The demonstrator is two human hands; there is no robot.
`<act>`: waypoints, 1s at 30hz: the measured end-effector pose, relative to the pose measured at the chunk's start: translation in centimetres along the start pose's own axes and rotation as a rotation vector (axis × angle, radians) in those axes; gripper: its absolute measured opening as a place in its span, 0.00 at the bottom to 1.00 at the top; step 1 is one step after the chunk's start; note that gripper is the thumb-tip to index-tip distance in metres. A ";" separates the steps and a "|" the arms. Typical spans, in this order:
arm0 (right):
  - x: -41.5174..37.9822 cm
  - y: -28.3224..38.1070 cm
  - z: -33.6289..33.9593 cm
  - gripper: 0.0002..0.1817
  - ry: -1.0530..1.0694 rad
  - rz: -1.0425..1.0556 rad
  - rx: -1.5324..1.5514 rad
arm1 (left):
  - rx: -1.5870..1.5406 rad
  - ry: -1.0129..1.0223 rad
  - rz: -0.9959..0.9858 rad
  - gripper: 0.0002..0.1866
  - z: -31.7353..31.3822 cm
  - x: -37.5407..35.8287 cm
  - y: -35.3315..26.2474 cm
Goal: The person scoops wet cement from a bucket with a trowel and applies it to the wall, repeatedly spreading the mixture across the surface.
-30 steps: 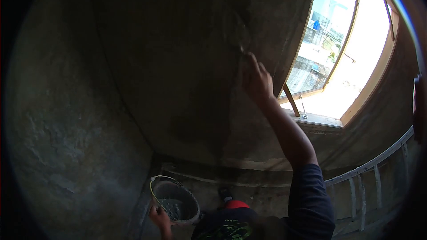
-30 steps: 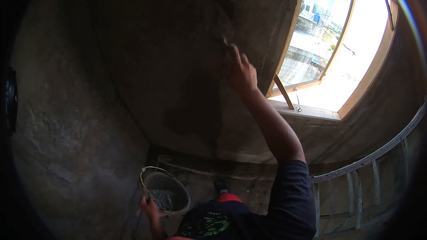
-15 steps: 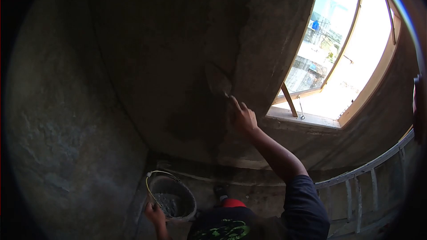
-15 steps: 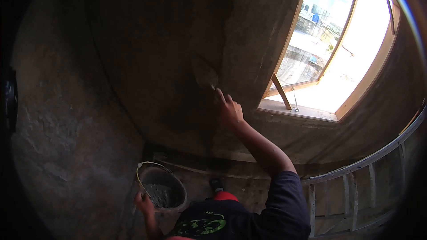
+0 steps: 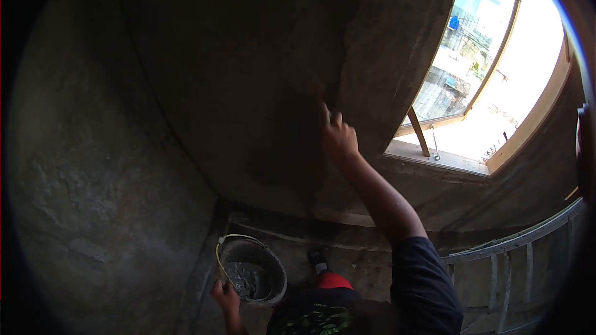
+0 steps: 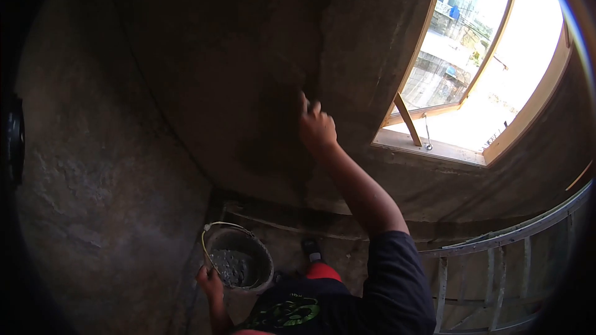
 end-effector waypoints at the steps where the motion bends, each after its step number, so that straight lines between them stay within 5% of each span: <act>1: -2.1 -0.1 -3.3 0.44 0.078 -0.008 0.030 | -0.002 0.006 0.009 0.12 0.1 -0.1 0.2; 5: -9.6 -0.6 -14.8 0.42 0.341 -0.028 0.134 | 0.005 0.010 0.006 0.12 -0.7 0.2 0.7; 9: -17.8 -0.5 -19.1 0.29 0.637 -0.065 0.356 | -0.014 0.022 0.008 0.12 -0.9 0.5 1.7; 11: -22.2 0.0 -20.2 0.27 0.603 0.025 0.630 | -0.031 -0.017 0.018 0.12 -1.3 0.4 1.7; 14: -30.0 -0.4 -26.1 0.40 0.636 -0.141 1.000 | 0.011 0.023 0.102 0.13 -1.0 0.4 1.3; 15: -32.2 0.7 -26.7 0.35 0.722 -0.188 1.251 | 0.036 0.011 0.069 0.12 -1.0 0.6 1.9; 16: -33.8 1.5 -25.8 0.28 1.130 -0.385 1.347 | 0.043 0.001 0.064 0.12 -1.1 0.8 2.4; 17: -35.1 2.6 -24.2 0.23 1.057 -0.277 1.488 | 0.039 0.019 0.084 0.12 -1.1 1.0 2.6; 19: -37.5 4.1 -24.5 0.20 1.174 -0.394 1.701 | 0.040 0.021 0.097 0.12 -0.7 1.7 2.0; 22: -35.7 5.7 -22.4 0.19 1.295 -0.238 1.396 | 0.094 0.047 0.044 0.12 -0.2 3.7 0.5; 23: -35.3 5.7 -25.5 0.20 1.201 -0.011 1.401 | 0.088 0.076 0.081 0.12 -0.4 4.5 0.7; 26: -31.1 5.9 -21.2 0.21 1.125 0.065 1.086 | 0.040 0.113 0.094 0.11 -0.2 5.9 -1.1; 28: -27.7 4.8 -20.5 0.23 1.045 0.047 1.310 | 0.052 0.069 0.054 0.12 0.2 6.7 -1.2; 30: -21.4 2.8 -13.8 0.25 0.602 0.127 1.303 | 0.038 0.033 0.027 0.13 -0.4 7.8 -1.9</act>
Point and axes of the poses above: each hand's wrist, its own x-axis towards the middle knuckle, its own z-axis out of the back of the hand, y = z × x, the point moved 4 cm from there along x, towards the middle knuckle, and after that the axes turned 11 degrees about y, right-handed, at the moved point
